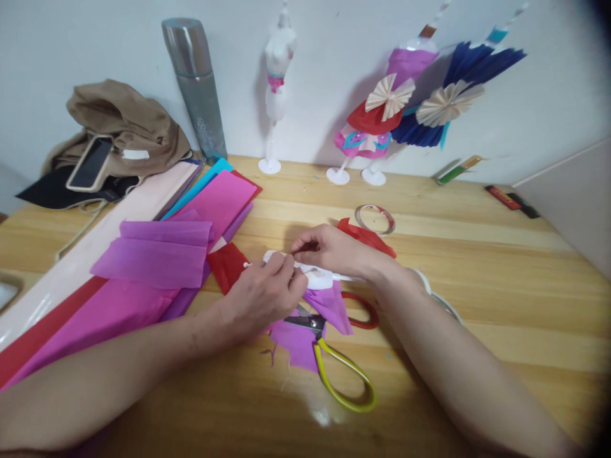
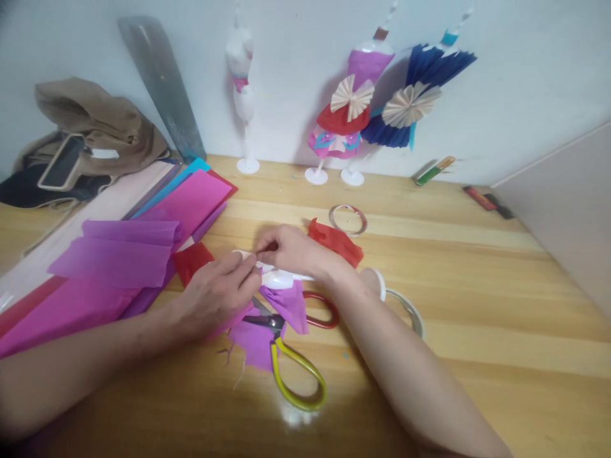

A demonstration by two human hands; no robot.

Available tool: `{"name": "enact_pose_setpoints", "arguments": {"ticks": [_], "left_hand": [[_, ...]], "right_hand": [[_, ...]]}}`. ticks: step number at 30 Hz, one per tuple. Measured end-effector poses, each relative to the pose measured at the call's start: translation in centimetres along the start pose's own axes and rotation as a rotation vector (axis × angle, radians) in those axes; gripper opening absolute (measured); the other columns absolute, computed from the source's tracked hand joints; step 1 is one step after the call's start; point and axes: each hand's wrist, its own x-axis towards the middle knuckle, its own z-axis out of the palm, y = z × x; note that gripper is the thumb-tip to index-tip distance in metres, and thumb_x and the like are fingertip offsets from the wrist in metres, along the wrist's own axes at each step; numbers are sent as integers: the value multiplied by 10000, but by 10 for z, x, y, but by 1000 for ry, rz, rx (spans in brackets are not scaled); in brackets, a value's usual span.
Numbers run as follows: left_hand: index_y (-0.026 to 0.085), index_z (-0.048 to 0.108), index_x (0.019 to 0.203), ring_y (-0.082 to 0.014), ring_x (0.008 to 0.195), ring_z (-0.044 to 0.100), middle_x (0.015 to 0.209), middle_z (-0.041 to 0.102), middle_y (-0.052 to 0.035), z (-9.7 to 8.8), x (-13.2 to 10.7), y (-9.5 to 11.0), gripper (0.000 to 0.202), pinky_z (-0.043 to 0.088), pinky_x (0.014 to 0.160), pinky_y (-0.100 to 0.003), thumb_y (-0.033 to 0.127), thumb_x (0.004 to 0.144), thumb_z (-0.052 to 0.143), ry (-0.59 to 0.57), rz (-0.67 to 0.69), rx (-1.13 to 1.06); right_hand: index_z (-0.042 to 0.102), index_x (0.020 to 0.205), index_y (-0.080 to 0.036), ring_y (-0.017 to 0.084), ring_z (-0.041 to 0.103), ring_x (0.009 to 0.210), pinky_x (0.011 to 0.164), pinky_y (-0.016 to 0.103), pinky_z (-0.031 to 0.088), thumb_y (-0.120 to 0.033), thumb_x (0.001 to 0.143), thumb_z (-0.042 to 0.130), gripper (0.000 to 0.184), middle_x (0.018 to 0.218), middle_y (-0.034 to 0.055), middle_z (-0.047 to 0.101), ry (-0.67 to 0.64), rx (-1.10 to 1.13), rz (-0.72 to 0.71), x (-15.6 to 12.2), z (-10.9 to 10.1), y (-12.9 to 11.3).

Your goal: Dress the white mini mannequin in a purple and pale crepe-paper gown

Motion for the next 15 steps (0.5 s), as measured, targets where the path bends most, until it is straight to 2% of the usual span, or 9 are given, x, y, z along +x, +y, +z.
{"name": "enact_pose_setpoints", "arguments": {"ticks": [5,12,15], "left_hand": [[162,506,827,-193,745,579,813,644,-59,0,0,0,108,474,617,-290,64,868,486,-18,-40,-51],[155,531,814,-199,708,580,762,631,-46,-2,1,0,91,432,548,-294,92,873,502,25,5,-15],[160,527,786,-203,703,578,749,627,-53,-2,1,0,105,425,541,-298,88,860,508,29,15,4]], "right_hand": [[726,797,-151,125,566,649,605,230,447,-186,730,591,155,705,8,684,3,-28,22,-1,-1,-1],[711,697,-157,113,537,581,541,224,408,-211,725,563,161,637,-3,661,3,-89,-12,-3,-3,1],[717,711,-155,115,548,596,550,222,409,-200,715,566,158,654,1,672,12,-111,5,-3,-3,-2]]}}
